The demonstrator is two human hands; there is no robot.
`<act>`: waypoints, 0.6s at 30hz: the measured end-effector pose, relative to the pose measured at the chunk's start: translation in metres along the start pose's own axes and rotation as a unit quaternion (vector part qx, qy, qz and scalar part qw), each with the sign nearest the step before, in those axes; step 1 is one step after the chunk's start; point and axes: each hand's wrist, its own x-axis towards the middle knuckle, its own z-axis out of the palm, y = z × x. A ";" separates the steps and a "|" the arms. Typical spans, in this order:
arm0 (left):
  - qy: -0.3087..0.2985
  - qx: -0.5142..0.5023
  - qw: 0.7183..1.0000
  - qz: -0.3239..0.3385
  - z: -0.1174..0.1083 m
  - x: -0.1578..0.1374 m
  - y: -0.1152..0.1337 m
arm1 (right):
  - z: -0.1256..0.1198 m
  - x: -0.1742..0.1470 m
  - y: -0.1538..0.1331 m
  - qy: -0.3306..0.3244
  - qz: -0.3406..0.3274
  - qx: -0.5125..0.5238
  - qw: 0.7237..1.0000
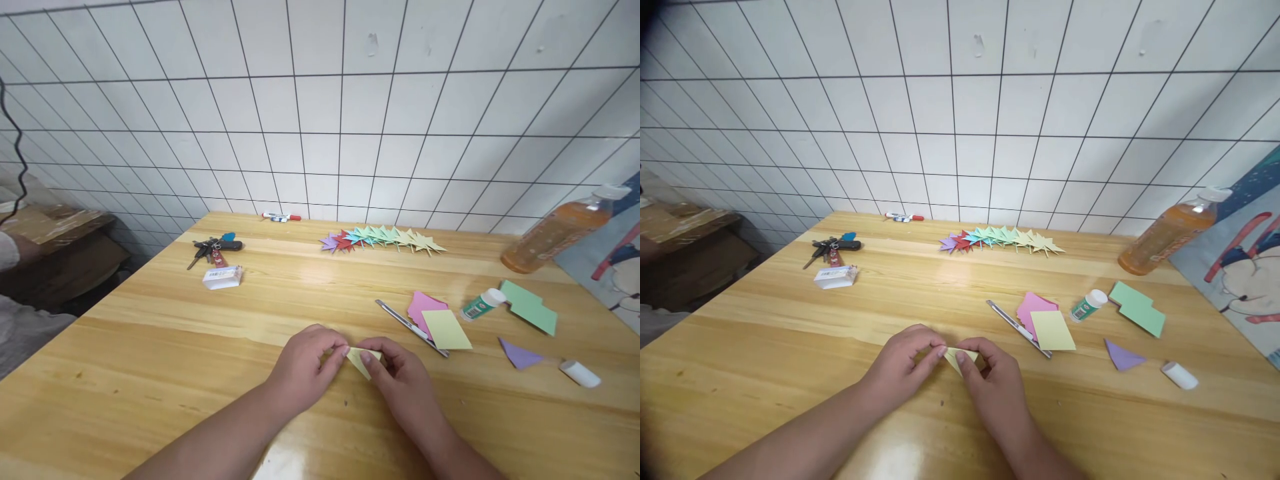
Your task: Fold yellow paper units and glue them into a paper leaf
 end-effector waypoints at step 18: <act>-0.022 0.067 0.996 0.053 -0.001 -0.002 0.003 | -0.004 0.001 -0.003 0.043 -0.074 -0.108 0.990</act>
